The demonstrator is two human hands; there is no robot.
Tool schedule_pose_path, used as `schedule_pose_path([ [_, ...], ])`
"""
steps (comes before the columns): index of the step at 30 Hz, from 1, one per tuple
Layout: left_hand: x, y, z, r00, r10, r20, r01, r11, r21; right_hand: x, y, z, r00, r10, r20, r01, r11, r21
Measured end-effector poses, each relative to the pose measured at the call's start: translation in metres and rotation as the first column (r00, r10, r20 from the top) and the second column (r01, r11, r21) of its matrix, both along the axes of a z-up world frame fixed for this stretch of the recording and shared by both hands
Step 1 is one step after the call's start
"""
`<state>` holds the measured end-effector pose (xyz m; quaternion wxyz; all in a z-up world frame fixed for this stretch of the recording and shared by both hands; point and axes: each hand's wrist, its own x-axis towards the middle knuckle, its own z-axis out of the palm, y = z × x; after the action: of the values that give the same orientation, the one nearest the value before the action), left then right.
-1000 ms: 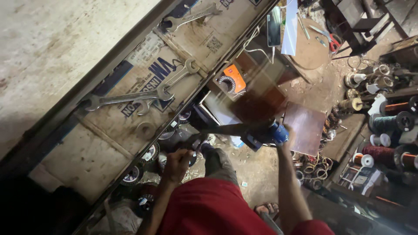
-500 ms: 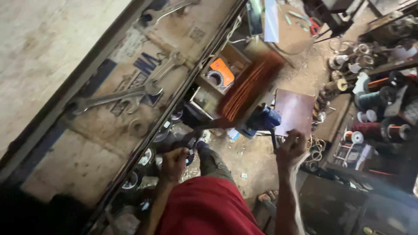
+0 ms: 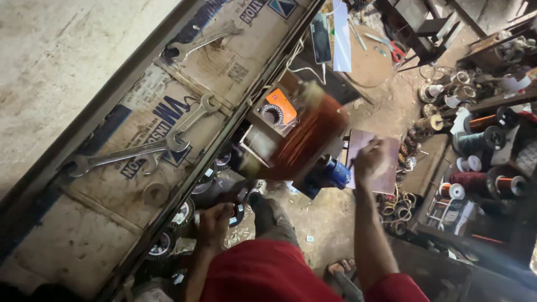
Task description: The person operates a motorized winding machine to wrap copper wire onto a wooden frame. They guide the wire with their hands, adjust the frame, and use a wrench to tighten components. The person removes the completed coil and places it on a nearby surface.
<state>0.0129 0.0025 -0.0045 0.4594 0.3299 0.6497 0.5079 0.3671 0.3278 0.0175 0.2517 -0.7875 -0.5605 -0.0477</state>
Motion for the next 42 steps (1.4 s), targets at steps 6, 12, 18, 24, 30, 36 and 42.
schedule_pose_path([
  [6,-0.007,-0.013,0.014,0.996,-0.054,-0.064,0.037,0.972,-0.23,-0.01,-0.103,-0.047,0.911,0.399,-0.105,-0.404,0.914,-0.031],
  [12,-0.012,-0.02,0.008,0.996,-0.083,-0.006,0.083,0.996,-0.031,-0.052,-0.208,0.043,0.899,0.158,-0.409,-0.235,0.961,-0.146],
  [18,-0.007,-0.012,-0.004,0.994,-0.094,0.048,0.094,0.996,-0.007,-0.049,-0.166,0.121,0.979,0.199,-0.049,-0.19,0.971,0.144],
  [24,0.003,-0.008,-0.025,0.985,-0.004,0.17,0.012,0.999,-0.047,-0.012,-0.056,0.109,0.996,0.082,-0.02,-0.073,0.952,0.299],
  [30,0.012,-0.003,-0.046,0.992,0.078,0.102,-0.059,0.982,-0.179,0.009,0.015,0.009,0.998,-0.055,-0.02,0.054,0.995,-0.08],
  [36,0.002,-0.011,-0.021,0.999,0.024,-0.026,-0.025,0.998,-0.06,0.004,-0.07,-0.068,0.965,0.26,-0.043,-0.251,0.856,-0.451],
  [42,-0.009,-0.016,-0.002,0.998,-0.052,0.025,0.052,0.999,-0.006,-0.019,-0.183,0.019,0.91,0.043,-0.412,-0.231,0.878,-0.419],
])
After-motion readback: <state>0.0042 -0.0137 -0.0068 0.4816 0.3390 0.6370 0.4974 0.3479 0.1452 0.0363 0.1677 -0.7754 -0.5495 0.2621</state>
